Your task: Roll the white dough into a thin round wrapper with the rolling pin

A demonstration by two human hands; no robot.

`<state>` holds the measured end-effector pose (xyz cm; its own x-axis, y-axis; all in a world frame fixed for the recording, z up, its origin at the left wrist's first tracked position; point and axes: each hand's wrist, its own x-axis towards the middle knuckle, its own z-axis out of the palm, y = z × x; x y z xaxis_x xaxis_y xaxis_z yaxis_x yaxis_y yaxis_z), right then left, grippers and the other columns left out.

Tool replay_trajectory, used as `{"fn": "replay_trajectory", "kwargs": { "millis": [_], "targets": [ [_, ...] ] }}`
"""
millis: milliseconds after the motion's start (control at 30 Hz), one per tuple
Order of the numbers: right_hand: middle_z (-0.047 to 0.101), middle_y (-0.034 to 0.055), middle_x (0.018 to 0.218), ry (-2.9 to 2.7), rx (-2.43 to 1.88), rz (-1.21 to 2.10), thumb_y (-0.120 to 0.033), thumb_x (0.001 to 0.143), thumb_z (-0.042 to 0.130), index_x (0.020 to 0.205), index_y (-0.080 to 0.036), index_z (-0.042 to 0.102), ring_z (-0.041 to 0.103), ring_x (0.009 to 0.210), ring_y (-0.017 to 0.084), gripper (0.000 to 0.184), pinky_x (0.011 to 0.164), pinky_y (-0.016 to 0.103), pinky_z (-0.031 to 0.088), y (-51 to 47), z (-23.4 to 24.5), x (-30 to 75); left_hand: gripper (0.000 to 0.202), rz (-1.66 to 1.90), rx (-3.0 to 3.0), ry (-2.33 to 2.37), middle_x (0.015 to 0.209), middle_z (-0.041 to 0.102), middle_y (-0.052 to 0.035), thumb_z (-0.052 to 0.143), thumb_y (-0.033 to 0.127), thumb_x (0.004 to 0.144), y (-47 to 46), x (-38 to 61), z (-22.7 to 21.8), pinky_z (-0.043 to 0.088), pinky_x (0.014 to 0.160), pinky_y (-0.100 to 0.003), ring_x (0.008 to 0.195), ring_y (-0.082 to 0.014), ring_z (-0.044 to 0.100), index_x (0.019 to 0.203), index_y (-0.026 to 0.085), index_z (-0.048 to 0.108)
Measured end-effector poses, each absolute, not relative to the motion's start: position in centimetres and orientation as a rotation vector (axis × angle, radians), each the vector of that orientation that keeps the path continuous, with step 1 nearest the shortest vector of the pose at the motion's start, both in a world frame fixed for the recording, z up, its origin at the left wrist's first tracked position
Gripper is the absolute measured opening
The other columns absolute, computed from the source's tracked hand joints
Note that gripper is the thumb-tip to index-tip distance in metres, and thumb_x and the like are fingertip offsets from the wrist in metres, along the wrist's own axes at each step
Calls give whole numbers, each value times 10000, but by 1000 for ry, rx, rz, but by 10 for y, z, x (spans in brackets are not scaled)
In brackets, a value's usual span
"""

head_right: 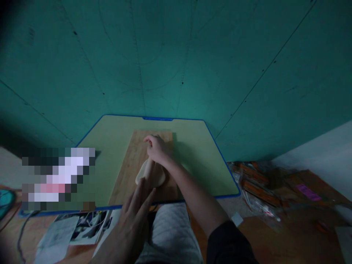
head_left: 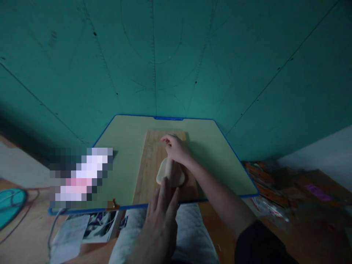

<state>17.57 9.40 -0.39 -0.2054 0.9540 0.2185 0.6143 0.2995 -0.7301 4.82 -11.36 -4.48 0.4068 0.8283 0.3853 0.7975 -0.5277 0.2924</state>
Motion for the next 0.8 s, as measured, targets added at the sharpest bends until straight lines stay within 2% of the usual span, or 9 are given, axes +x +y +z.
{"fn": "replay_trajectory", "kwargs": {
  "millis": [167, 300, 400, 500, 600, 700, 800],
  "targets": [
    [634, 2, 917, -1952, -1326, 708, 30, 742, 458, 947, -228, 673, 603, 896, 163, 393, 857, 304, 498, 99, -8, 182, 797, 734, 2683, 1503, 1656, 217, -237, 435, -40, 816, -119, 53, -46, 561, 967, -541, 1437, -400, 395, 1573, 176, 310],
    [660, 11, 955, -1974, -1372, 741, 35, 745, 443, 967, -209, 679, 612, 922, 167, 405, 876, 316, 492, 101, -10, 181, 647, 765, 2774, 1370, 1595, 380, -205, 454, -1, 828, -115, 64, -31, 528, 1014, -538, 1506, -382, 279, 1454, 154, 494],
    [668, 22, 988, -2019, -1384, 731, 34, 764, 432, 967, -200, 683, 612, 936, 167, 399, 884, 319, 488, 101, -12, 179, 535, 822, 2802, 1194, 1543, 460, -177, 484, 28, 839, -110, 74, -21, 452, 1094, -605, 1539, -392, 183, 1349, 159, 586],
    [675, 29, 1040, -2077, -1385, 667, 42, 764, 440, 942, -209, 684, 608, 1016, 171, 393, 934, 327, 472, 100, -14, 180, 490, 835, 2773, 1109, 1501, 510, -161, 479, 25, 843, -105, 79, -17, 415, 1131, -632, 1527, -383, 230, 1298, 147, 614],
    [675, 36, 1085, -2126, -1459, 552, 15, 803, 456, 936, -221, 682, 598, 1084, 178, 352, 996, 347, 444, 95, -15, 184, 498, 852, 2728, 1068, 1430, 585, -145, 458, 18, 828, -99, 77, -18, 452, 1140, -562, 1491, -338, 336, 1289, 113, 618],
    [666, 57, 1129, -2167, -1558, 388, -67, 859, 481, 1023, -224, 681, 573, 1137, 209, 303, 1033, 386, 413, 87, -13, 180, 484, 933, 2666, 1033, 1384, 627, -118, 453, 8, 802, -98, 71, -24, 482, 1126, -535, 1473, -315, 373, 1224, 128, 658],
    [655, 88, 1192, -2193, -1622, 232, -138, 892, 489, 1122, -212, 664, 533, 1203, 250, 298, 1056, 423, 375, 81, -8, 163, 496, 980, 2636, 1049, 1414, 604, -127, 445, 2, 803, -100, 58, -29, 495, 1109, -547, 1493, -306, 342, 1229, 140, 658]
  ]
}}
